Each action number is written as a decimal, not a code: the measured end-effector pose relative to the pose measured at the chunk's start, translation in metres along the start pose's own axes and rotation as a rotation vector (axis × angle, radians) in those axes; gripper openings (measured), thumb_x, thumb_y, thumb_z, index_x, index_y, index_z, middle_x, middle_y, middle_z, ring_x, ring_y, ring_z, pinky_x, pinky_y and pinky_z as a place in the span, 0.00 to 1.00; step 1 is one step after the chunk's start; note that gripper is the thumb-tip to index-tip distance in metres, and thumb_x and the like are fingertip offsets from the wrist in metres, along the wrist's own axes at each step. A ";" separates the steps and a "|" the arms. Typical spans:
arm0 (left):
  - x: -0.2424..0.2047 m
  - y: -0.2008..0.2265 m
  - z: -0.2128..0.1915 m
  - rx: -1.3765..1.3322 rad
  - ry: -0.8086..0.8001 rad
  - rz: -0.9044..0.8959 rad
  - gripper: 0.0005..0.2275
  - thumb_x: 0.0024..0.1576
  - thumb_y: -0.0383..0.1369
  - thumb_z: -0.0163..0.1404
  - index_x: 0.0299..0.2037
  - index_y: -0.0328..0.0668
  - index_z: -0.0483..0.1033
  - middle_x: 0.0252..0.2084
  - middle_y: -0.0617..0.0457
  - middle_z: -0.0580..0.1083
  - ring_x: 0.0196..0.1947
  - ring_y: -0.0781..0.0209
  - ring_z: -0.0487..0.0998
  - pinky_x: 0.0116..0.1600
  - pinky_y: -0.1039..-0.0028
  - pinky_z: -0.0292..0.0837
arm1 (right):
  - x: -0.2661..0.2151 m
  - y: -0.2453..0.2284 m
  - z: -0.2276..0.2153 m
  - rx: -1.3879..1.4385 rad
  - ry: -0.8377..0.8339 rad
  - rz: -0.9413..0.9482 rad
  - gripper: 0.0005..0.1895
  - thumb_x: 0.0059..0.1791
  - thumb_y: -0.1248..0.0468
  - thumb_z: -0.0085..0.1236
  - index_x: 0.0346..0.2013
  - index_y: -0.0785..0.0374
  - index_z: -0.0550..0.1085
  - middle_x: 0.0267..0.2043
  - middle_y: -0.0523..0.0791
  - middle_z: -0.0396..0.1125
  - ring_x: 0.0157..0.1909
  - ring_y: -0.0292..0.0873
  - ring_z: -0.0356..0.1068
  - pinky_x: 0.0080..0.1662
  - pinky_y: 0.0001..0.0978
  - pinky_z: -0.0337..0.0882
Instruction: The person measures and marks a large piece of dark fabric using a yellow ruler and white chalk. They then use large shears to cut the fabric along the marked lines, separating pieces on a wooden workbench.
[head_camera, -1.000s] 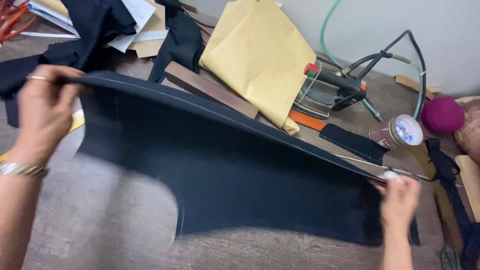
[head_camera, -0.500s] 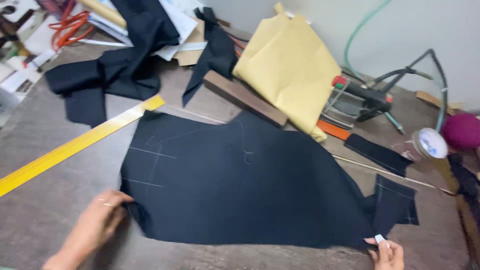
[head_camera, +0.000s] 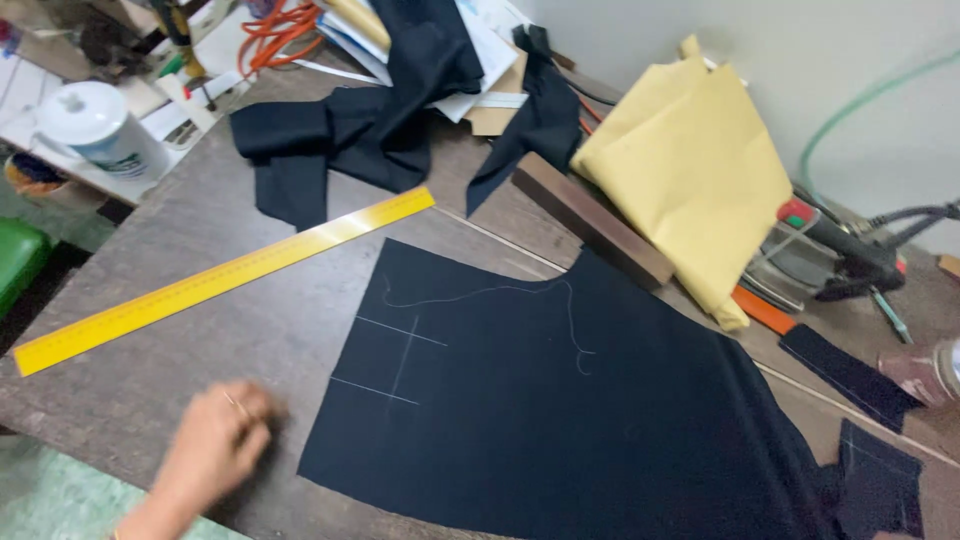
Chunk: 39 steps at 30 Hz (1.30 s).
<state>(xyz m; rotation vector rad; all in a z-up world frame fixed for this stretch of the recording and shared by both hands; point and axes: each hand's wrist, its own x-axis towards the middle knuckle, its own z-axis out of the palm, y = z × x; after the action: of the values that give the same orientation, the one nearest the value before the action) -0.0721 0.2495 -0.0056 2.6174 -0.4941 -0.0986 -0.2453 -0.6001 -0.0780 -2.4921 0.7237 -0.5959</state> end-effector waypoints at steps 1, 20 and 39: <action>0.010 -0.019 -0.009 0.070 0.067 -0.143 0.10 0.44 0.30 0.47 0.34 0.57 0.78 0.37 0.59 0.76 0.38 0.53 0.75 0.46 0.61 0.68 | -0.007 -0.047 0.014 0.067 0.011 0.025 0.11 0.52 0.66 0.53 0.49 0.63 0.68 0.40 0.56 0.66 0.33 0.50 0.67 0.38 0.34 0.68; 0.056 -0.039 -0.073 0.063 0.187 0.050 0.16 0.51 0.46 0.52 0.22 0.41 0.71 0.25 0.51 0.63 0.26 0.52 0.67 0.34 0.64 0.64 | -0.053 -0.581 0.152 0.638 -0.357 -0.747 0.03 0.53 0.69 0.40 0.37 0.63 0.64 0.45 0.48 0.67 0.57 0.54 0.68 0.66 0.54 0.57; -0.035 0.134 -0.017 -0.942 1.398 -0.813 0.04 0.68 0.26 0.41 0.47 0.39 0.57 0.40 0.49 0.71 0.23 0.54 0.75 0.30 0.66 0.79 | -0.183 -0.517 0.107 0.714 -1.157 -0.561 0.11 0.53 0.58 0.39 0.40 0.62 0.67 0.38 0.45 0.72 0.36 0.44 0.77 0.33 0.32 0.74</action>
<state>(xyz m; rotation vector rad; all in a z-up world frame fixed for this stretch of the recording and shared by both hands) -0.1456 0.1587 0.0713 1.2755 0.8800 0.9123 -0.1346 -0.0728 0.0701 -1.8404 -0.5495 0.4060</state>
